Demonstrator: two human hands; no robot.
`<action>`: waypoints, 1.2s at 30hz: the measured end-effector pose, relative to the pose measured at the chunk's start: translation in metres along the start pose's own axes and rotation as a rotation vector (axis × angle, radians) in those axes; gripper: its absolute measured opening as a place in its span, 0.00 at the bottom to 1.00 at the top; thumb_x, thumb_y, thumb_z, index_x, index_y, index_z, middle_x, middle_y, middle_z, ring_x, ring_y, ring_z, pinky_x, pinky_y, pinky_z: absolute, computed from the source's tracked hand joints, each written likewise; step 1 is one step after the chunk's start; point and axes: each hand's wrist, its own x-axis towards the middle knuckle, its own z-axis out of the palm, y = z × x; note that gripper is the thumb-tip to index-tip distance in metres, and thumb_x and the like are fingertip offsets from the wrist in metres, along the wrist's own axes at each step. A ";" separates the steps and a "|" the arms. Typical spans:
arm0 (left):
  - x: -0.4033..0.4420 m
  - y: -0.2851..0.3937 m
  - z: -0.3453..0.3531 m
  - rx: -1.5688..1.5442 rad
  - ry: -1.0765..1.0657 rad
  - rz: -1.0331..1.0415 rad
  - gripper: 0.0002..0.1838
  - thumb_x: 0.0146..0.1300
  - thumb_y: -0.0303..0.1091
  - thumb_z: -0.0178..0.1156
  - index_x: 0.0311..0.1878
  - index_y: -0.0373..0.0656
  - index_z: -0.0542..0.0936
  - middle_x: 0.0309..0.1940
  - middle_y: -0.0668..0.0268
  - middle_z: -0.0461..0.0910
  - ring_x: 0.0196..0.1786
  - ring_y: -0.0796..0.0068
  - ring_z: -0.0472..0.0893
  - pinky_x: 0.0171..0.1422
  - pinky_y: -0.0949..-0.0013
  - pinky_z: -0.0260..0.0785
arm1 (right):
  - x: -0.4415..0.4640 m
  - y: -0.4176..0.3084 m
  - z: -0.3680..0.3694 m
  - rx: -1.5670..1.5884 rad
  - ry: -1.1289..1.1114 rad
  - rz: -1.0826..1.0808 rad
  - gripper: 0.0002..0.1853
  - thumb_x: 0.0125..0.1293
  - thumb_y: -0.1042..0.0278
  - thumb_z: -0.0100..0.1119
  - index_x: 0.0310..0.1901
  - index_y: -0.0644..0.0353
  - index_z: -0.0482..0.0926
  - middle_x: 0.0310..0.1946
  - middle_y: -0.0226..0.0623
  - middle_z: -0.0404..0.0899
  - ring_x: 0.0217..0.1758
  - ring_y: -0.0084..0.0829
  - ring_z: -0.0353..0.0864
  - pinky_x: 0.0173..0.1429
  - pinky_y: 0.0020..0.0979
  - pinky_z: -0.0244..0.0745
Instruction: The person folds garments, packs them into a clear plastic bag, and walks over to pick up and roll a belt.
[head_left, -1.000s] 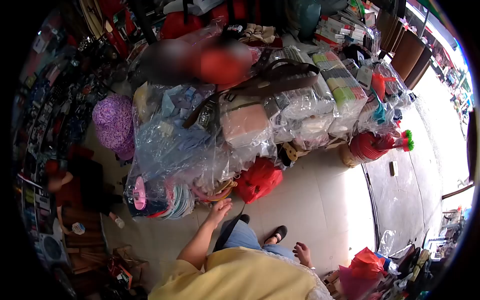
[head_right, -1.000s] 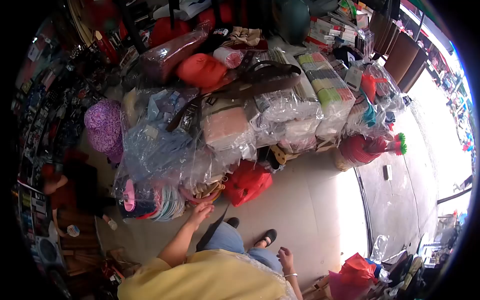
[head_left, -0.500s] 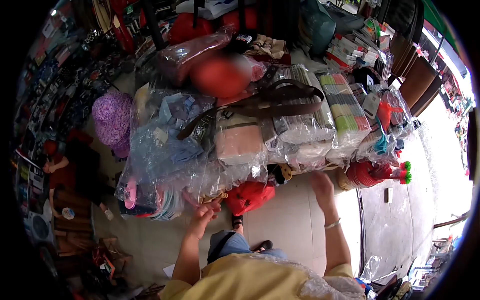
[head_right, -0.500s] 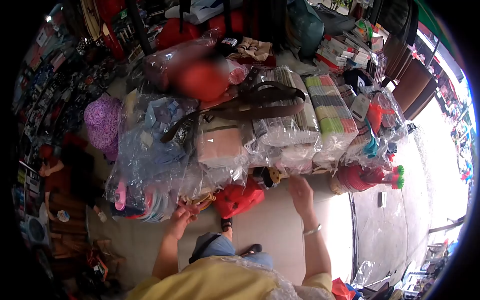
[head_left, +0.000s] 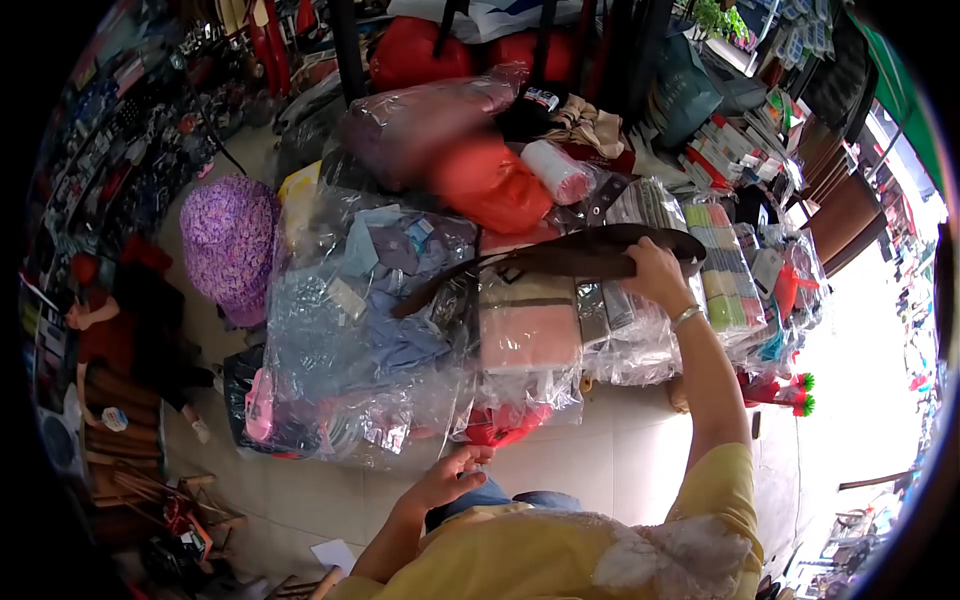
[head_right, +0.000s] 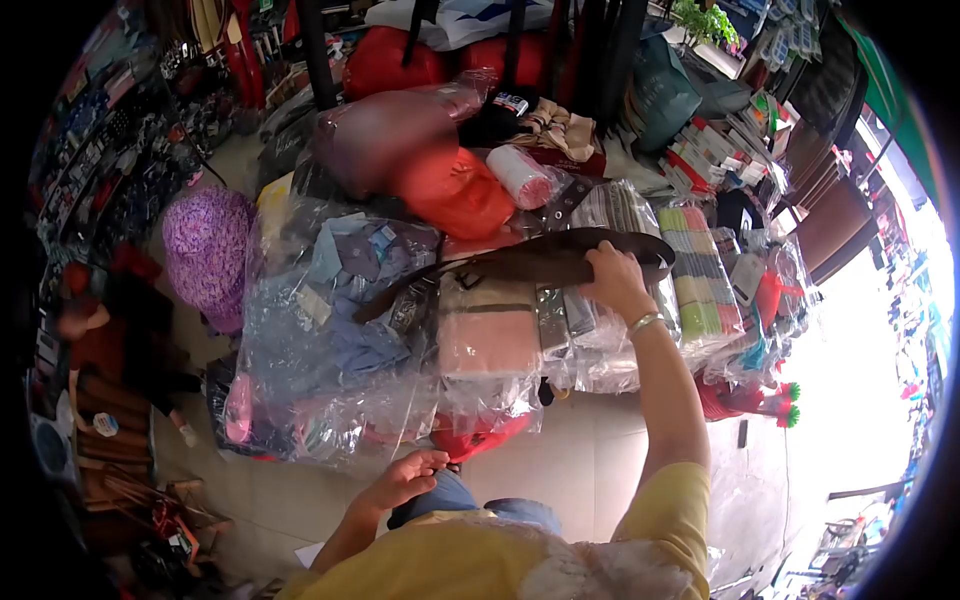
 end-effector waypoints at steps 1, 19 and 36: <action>-0.001 0.003 -0.001 -0.008 0.018 0.017 0.24 0.63 0.36 0.59 0.60 0.41 0.67 0.57 0.65 0.70 0.61 0.72 0.67 0.67 0.65 0.56 | -0.002 -0.002 -0.010 0.046 0.056 0.009 0.22 0.39 0.58 0.66 0.39 0.58 0.78 0.41 0.41 0.78 0.45 0.41 0.78 0.55 0.42 0.67; -0.012 -0.002 0.161 -0.154 0.220 0.287 0.19 0.65 0.27 0.54 0.59 0.39 0.68 0.53 0.65 0.72 0.59 0.73 0.70 0.65 0.68 0.60 | -0.283 0.022 -0.300 1.968 0.879 -0.331 0.08 0.67 0.66 0.53 0.37 0.62 0.70 0.30 0.30 0.67 0.31 0.21 0.63 0.33 0.22 0.62; -0.090 -0.056 0.309 -0.091 -0.101 0.292 0.26 0.65 0.32 0.49 0.66 0.38 0.61 0.61 0.61 0.67 0.66 0.70 0.63 0.69 0.64 0.52 | -0.385 -0.127 -0.128 2.179 -0.308 -0.125 0.17 0.59 0.59 0.62 0.43 0.62 0.73 0.29 0.32 0.78 0.25 0.21 0.76 0.31 0.22 0.75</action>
